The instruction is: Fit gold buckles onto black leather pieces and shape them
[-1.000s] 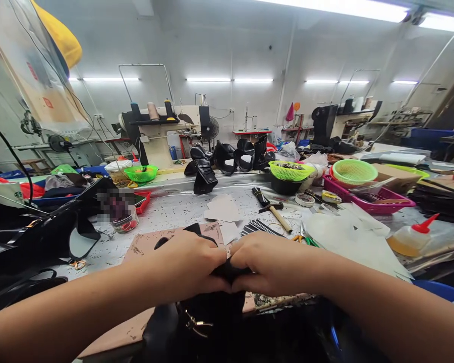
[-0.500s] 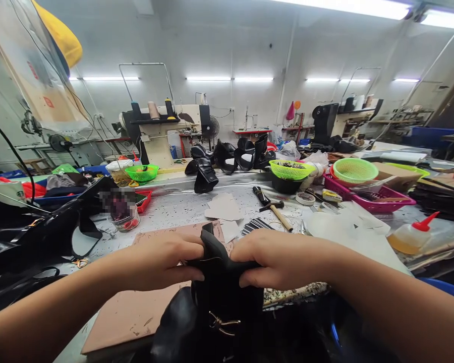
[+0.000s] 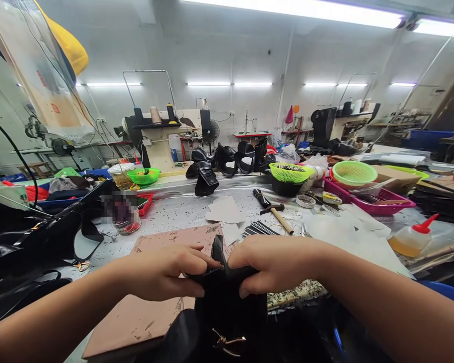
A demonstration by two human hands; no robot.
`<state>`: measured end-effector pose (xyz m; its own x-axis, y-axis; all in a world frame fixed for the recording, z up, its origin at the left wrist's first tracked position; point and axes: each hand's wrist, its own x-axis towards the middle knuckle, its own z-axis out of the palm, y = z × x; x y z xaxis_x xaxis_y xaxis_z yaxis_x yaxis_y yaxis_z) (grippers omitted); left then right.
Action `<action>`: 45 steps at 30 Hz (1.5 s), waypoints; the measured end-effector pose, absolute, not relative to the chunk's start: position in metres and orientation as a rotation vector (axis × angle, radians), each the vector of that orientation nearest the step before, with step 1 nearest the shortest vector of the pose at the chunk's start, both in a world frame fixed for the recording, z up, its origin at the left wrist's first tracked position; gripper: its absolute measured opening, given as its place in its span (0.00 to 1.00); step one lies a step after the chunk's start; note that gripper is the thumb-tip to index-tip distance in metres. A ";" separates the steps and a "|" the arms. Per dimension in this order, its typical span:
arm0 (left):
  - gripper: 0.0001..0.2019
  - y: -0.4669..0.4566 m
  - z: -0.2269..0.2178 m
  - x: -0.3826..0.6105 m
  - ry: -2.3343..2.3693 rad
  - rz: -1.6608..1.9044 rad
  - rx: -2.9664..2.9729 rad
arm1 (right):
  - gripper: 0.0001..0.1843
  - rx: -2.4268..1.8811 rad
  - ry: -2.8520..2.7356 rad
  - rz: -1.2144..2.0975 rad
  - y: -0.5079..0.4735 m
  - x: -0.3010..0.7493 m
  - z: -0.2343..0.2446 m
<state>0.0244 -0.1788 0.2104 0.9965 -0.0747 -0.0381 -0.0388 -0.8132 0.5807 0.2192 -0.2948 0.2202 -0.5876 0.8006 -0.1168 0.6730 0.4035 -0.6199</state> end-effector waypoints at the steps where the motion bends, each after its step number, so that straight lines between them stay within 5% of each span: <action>1: 0.03 -0.177 0.210 0.025 -0.060 -0.119 2.465 | 0.06 -1.266 -2.470 0.960 -0.295 0.219 0.221; 4: 0.09 -0.171 0.209 0.028 -0.021 -0.186 2.357 | 0.07 -1.271 -2.534 0.923 -0.294 0.220 0.222; 12: 0.06 -0.175 0.211 0.039 0.126 -0.227 2.562 | 0.19 -1.396 -2.586 0.837 -0.295 0.217 0.221; 18: 0.09 -0.180 0.211 0.035 0.000 -0.045 2.692 | 0.08 -1.443 -2.307 0.906 -0.299 0.213 0.215; 27: 0.13 -0.178 0.207 0.030 -0.077 -0.025 2.698 | 0.11 -1.402 -2.307 1.043 -0.300 0.216 0.215; 35: 0.10 -0.177 0.208 0.035 0.111 0.106 2.916 | 0.09 -1.507 -2.243 0.784 -0.298 0.210 0.213; 38: 0.12 -0.176 0.203 0.031 0.027 0.164 2.912 | 0.04 -1.583 -2.056 0.855 -0.297 0.208 0.205; 45: 0.11 -0.177 0.198 0.028 -0.053 0.147 2.788 | 0.10 -1.491 -2.056 1.071 -0.296 0.210 0.205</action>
<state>0.0282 -0.1768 0.1975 0.9939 -0.0187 0.1087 -0.0548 -0.9389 0.3398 0.2100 -0.2963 0.2048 -0.3630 0.9234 -0.1246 0.6314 0.1455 -0.7617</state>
